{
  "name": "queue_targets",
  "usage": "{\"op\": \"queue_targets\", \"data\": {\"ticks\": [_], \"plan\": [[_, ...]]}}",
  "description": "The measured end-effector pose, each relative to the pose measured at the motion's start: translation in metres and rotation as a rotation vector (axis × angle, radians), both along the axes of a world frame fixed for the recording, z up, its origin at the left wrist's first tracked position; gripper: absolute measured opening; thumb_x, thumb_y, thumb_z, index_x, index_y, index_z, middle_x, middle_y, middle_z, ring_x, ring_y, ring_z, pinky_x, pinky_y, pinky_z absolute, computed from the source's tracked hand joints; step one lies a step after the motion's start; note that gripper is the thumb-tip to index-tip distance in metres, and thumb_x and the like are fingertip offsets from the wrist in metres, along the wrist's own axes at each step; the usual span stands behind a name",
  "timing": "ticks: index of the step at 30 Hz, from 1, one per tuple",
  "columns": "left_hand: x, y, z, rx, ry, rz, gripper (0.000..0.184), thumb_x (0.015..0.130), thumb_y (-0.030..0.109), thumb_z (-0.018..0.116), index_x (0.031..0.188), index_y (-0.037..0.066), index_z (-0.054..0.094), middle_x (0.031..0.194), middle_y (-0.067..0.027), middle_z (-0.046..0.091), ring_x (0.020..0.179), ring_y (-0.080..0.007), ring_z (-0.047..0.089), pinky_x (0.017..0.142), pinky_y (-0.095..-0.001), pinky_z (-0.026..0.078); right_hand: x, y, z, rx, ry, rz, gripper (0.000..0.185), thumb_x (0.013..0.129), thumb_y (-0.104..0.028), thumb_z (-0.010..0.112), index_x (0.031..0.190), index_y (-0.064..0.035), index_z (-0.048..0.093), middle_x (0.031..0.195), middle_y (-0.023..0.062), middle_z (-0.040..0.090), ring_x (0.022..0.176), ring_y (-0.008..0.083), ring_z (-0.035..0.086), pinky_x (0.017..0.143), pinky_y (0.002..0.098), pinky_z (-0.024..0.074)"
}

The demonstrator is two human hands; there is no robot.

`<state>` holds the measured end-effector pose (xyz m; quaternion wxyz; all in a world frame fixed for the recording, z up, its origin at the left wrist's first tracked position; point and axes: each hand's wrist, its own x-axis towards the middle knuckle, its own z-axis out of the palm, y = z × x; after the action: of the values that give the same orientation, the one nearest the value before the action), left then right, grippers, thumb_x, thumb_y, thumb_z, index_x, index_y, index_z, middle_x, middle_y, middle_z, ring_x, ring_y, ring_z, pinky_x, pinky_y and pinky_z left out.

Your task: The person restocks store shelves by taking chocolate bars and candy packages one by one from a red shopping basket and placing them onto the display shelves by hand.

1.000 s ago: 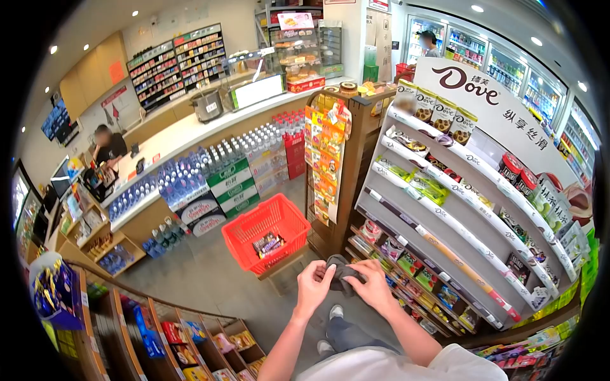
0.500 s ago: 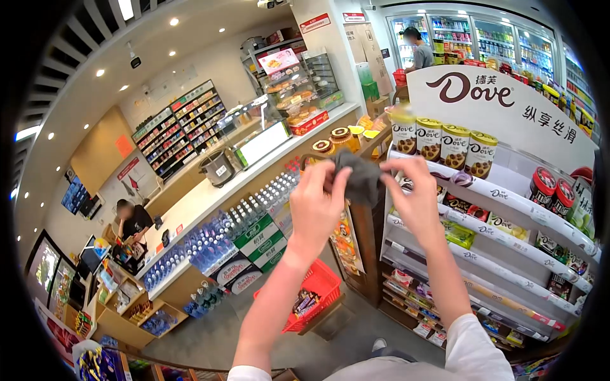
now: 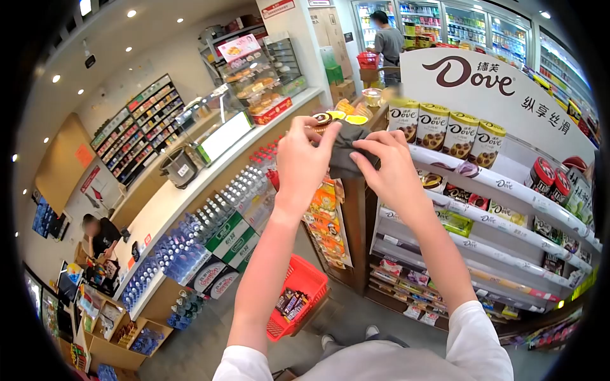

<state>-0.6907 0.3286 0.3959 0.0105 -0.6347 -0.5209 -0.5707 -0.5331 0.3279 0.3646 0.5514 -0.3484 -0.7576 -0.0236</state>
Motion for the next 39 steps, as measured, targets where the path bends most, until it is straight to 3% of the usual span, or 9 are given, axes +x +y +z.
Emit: {"op": "queue_targets", "data": {"ticks": [4, 11, 14, 17, 21, 24, 28, 35, 39], "plan": [[-0.047, -0.034, -0.043, 0.214, -0.242, -0.178, 0.014, 0.085, 0.011, 0.061, 0.091, -0.001, 0.055, 0.071, -0.0041, 0.061, 0.061, -0.0065, 0.054, 0.054, -0.0226, 0.043, -0.006, -0.013, 0.002, -0.008, 0.008, -0.128, 0.027, 0.077, -0.015, 0.067, 0.101, -0.0048, 0.064, 0.094, 0.0094, 0.06, 0.094, 0.0251, 0.05, 0.082, 0.034, 0.0409], [-0.18, -0.125, -0.255, -0.411, -0.657, 0.035, 0.016, 0.091, 0.011, 0.048, 0.094, -0.003, 0.057, 0.077, -0.0061, 0.06, 0.067, -0.0094, 0.056, 0.058, -0.0221, 0.045, -0.012, -0.084, -0.074, -0.073, 0.53, -0.13, 0.01, 0.086, -0.001, 0.056, 0.093, 0.0029, 0.061, 0.095, 0.0072, 0.058, 0.088, 0.0124, 0.052, 0.079, 0.0247, 0.0418], [-0.212, -0.172, -0.304, -0.512, -0.83, 0.105, 0.017, 0.09, 0.005, 0.041, 0.095, -0.003, 0.056, 0.08, -0.0083, 0.06, 0.069, -0.011, 0.057, 0.057, -0.0227, 0.047, -0.042, -0.111, -0.152, -0.443, 0.501, -0.107, 0.008, 0.085, -0.002, 0.058, 0.09, 0.0029, 0.061, 0.089, 0.0065, 0.061, 0.081, 0.011, 0.054, 0.077, 0.0248, 0.0432], [-0.229, -0.204, -0.327, -0.527, -0.926, 0.14, 0.02, 0.086, -0.002, 0.036, 0.092, -0.003, 0.056, 0.081, -0.01, 0.06, 0.071, -0.0127, 0.058, 0.059, -0.024, 0.049, -0.088, -0.126, -0.216, -0.731, 0.331, -0.046, 0.01, 0.082, -0.005, 0.062, 0.09, -0.0008, 0.066, 0.082, 0.0044, 0.063, 0.069, 0.0072, 0.054, 0.061, 0.0209, 0.043], [-0.251, -0.23, -0.358, -0.52, -0.93, 0.2, 0.019, 0.085, -0.004, 0.038, 0.092, -0.004, 0.055, 0.082, -0.0116, 0.06, 0.072, -0.0142, 0.059, 0.06, -0.0252, 0.05, -0.145, -0.132, -0.26, -1.001, 0.17, 0.075, 0.011, 0.08, -0.007, 0.066, 0.088, 0.002, 0.066, 0.078, 0.0034, 0.065, 0.067, 0.0047, 0.055, 0.062, 0.0199, 0.0446], [-0.261, -0.247, -0.387, -0.641, -1.04, 0.189, 0.016, 0.088, 0.003, 0.042, 0.095, -0.004, 0.054, 0.085, -0.012, 0.06, 0.072, -0.0158, 0.06, 0.057, -0.0268, 0.052, -0.18, -0.125, -0.278, -1.059, 0.069, 0.115, 0.017, 0.078, -0.016, 0.069, 0.077, 0.0015, 0.067, 0.054, 0.0003, 0.055, 0.049, 0.0029, 0.044, 0.045, 0.0219, 0.0342], [-0.265, -0.264, -0.424, -0.834, -1.098, 0.272, 0.029, 0.091, 0.023, 0.05, 0.095, -0.005, 0.057, 0.078, -0.0114, 0.061, 0.069, -0.0164, 0.061, 0.056, -0.0277, 0.052, -0.21, -0.107, -0.317, -1.171, -0.168, 0.174, 0.027, 0.08, -0.022, 0.067, 0.072, 0.003, 0.065, 0.052, 0.0052, 0.055, 0.05, 0.0062, 0.048, 0.047, 0.0255, 0.0382], [-0.248, -0.268, -0.474, -1.013, -1.024, 0.507, 0.027, 0.087, 0.022, 0.054, 0.095, -0.004, 0.059, 0.08, -0.0123, 0.064, 0.072, -0.0171, 0.063, 0.061, -0.0294, 0.052, -0.253, -0.063, -0.415, -1.245, -0.545, 0.337, 0.026, 0.082, -0.022, 0.062, 0.084, 0.0037, 0.065, 0.067, 0.0147, 0.064, 0.063, 0.0177, 0.062, 0.06, 0.0309, 0.0474], [-0.244, -0.246, -0.488, -1.076, -0.83, 0.615, 0.025, 0.083, 0.018, 0.055, 0.094, -0.004, 0.061, 0.084, -0.0201, 0.066, 0.079, -0.0275, 0.066, 0.071, -0.035, 0.051, -0.269, -0.039, -0.469, -1.327, -0.663, 0.408, 0.02, 0.082, -0.015, 0.059, 0.089, 0.0024, 0.064, 0.073, 0.018, 0.065, 0.068, 0.0235, 0.064, 0.064, 0.0344, 0.0486]]}}
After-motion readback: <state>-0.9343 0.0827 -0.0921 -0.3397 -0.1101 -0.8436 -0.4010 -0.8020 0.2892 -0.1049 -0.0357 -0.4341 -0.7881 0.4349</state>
